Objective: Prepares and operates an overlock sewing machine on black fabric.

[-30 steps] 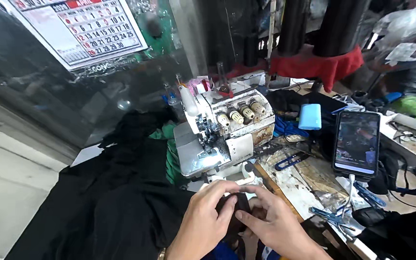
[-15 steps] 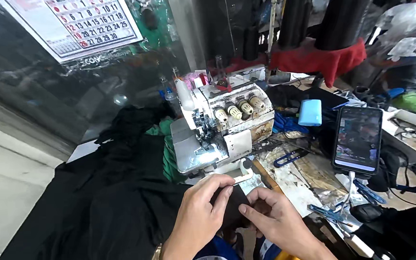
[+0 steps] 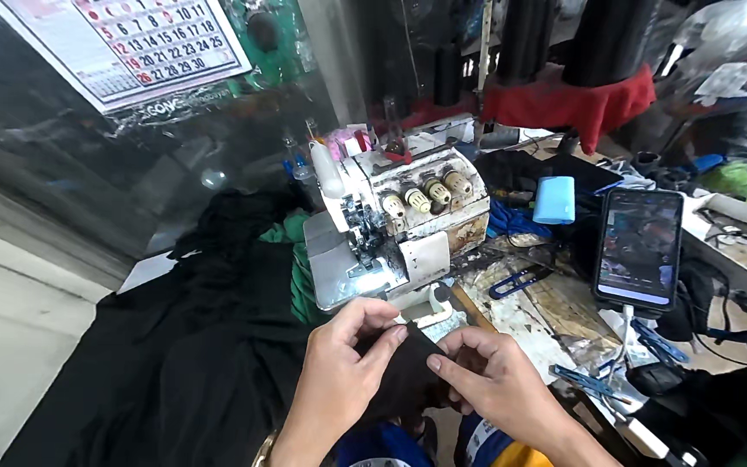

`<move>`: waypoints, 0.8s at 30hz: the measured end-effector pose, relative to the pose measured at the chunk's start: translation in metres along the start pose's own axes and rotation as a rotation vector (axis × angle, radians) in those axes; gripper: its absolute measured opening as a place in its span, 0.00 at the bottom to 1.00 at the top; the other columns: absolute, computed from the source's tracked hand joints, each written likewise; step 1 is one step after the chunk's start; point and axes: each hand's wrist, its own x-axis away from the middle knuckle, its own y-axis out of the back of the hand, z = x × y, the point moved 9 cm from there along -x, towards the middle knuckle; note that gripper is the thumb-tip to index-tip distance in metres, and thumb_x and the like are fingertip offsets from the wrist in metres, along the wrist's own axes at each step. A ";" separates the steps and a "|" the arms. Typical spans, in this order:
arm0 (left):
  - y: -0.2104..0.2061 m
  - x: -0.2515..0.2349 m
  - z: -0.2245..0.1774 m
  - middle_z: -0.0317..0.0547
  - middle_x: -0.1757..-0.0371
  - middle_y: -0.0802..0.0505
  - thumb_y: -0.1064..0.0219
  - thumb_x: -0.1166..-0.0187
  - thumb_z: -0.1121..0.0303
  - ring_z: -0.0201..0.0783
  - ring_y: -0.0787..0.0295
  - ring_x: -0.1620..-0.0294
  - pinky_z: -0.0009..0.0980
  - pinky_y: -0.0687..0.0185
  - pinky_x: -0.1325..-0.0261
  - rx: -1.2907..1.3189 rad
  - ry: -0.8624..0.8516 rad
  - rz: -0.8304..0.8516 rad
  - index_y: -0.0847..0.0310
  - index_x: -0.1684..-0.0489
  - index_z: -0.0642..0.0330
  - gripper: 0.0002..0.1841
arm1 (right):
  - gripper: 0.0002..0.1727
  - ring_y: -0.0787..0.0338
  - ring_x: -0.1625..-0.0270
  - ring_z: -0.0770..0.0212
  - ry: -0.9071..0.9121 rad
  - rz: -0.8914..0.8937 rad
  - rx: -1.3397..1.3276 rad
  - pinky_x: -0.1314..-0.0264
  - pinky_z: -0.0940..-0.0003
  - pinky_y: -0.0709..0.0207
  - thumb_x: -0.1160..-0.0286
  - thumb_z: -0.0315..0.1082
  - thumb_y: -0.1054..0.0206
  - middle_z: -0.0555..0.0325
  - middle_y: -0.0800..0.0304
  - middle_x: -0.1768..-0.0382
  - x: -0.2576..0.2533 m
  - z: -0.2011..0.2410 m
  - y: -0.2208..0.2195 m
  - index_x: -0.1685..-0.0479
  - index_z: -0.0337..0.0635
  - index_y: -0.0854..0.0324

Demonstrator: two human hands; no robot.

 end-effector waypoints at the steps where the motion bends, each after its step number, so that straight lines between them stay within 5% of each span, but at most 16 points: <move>1: 0.003 0.000 -0.004 0.39 0.64 0.03 0.22 0.32 0.65 0.39 0.04 0.64 0.34 0.04 0.60 0.023 0.039 0.000 0.11 0.51 0.55 0.13 | 0.10 0.09 0.78 0.62 -0.004 -0.001 0.001 0.79 0.67 0.12 0.23 0.44 0.24 0.61 0.06 0.70 0.000 0.001 -0.001 0.55 0.48 0.10; 12: 0.024 -0.001 0.023 0.33 0.50 0.05 0.31 0.18 0.65 0.30 0.06 0.57 0.29 0.05 0.54 -0.103 -0.146 0.027 0.12 0.43 0.53 0.10 | 0.10 0.12 0.82 0.64 0.082 0.085 0.061 0.84 0.67 0.15 0.21 0.43 0.27 0.62 0.08 0.74 -0.019 0.021 -0.028 0.55 0.47 0.13; 17: 0.071 -0.034 -0.026 0.31 0.55 0.04 0.26 0.22 0.65 0.32 0.05 0.59 0.30 0.04 0.57 -0.193 -0.319 -0.141 0.13 0.45 0.49 0.11 | 0.12 0.13 0.80 0.65 0.176 0.020 0.006 0.83 0.68 0.15 0.22 0.45 0.26 0.62 0.09 0.69 -0.052 0.060 -0.034 0.55 0.47 0.12; 24: 0.036 -0.077 0.035 0.19 0.52 0.06 0.29 0.20 0.58 0.19 0.09 0.49 0.28 0.08 0.42 -0.498 -0.265 -0.107 0.08 0.51 0.41 0.07 | 0.16 0.11 0.79 0.61 0.004 -0.116 -0.005 0.80 0.64 0.13 0.25 0.52 0.26 0.61 0.08 0.70 -0.087 0.002 -0.031 0.62 0.49 0.11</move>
